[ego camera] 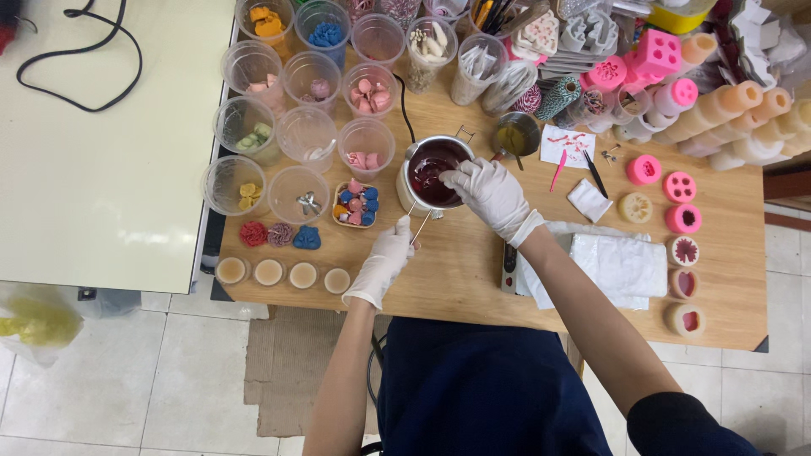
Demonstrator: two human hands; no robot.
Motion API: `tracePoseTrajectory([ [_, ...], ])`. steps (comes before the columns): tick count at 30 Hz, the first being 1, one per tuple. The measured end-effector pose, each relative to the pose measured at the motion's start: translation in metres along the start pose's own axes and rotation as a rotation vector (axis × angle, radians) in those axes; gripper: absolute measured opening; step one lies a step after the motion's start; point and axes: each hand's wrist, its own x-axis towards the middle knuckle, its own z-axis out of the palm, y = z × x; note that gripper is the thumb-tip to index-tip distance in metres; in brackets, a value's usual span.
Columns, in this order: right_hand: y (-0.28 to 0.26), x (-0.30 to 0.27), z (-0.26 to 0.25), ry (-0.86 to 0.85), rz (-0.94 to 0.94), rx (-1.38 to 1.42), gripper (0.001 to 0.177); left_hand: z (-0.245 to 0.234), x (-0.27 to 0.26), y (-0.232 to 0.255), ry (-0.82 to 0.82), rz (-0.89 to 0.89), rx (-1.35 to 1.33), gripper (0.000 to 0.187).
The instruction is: The person prepares decorative wax items by putting on gloves, stirring a pot of melted dark wax, and using tweezers to handle small wax pieces and wicks on a white cloth.
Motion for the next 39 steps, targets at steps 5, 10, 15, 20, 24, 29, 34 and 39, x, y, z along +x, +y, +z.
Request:
tracePoseTrajectory([
  [5, 0.002, -0.003, -0.001, 0.089, 0.03, 0.019, 0.015, -0.004, -0.014, 0.012, -0.018, -0.064, 0.057, 0.063],
  [10, 0.005, -0.007, 0.0, 0.03, 0.025, 0.07, 0.013, -0.001, -0.006, 0.006, -0.029, -0.042, -0.026, 0.061],
  [15, 0.004, -0.008, -0.003, 0.163, 0.03, -0.022, 0.016, -0.004, -0.003, 0.002, -0.024, -0.035, -0.003, 0.063],
  [20, -0.001, -0.004, 0.008, 0.054, -0.006, -0.096, 0.017, -0.003, -0.003, 0.002, -0.029, -0.052, -0.006, 0.063],
  [24, 0.002, -0.005, 0.008, 0.192, 0.06, -0.141, 0.018, -0.007, -0.004, 0.001, -0.04, -0.046, 0.006, 0.064],
  [29, 0.015, -0.01, 0.022, 0.192, 0.168, -0.09, 0.013, -0.005, -0.009, 0.004, -0.025, -0.06, 0.01, 0.064],
  [34, 0.004, -0.013, 0.04, 0.232, 0.549, 0.281, 0.012, -0.006, -0.009, 0.005, -0.043, -0.066, -0.029, 0.064],
  [39, -0.012, -0.005, 0.038, 0.218, 0.988, 0.895, 0.024, -0.005, -0.012, 0.009, -0.047, -0.075, -0.02, 0.065],
])
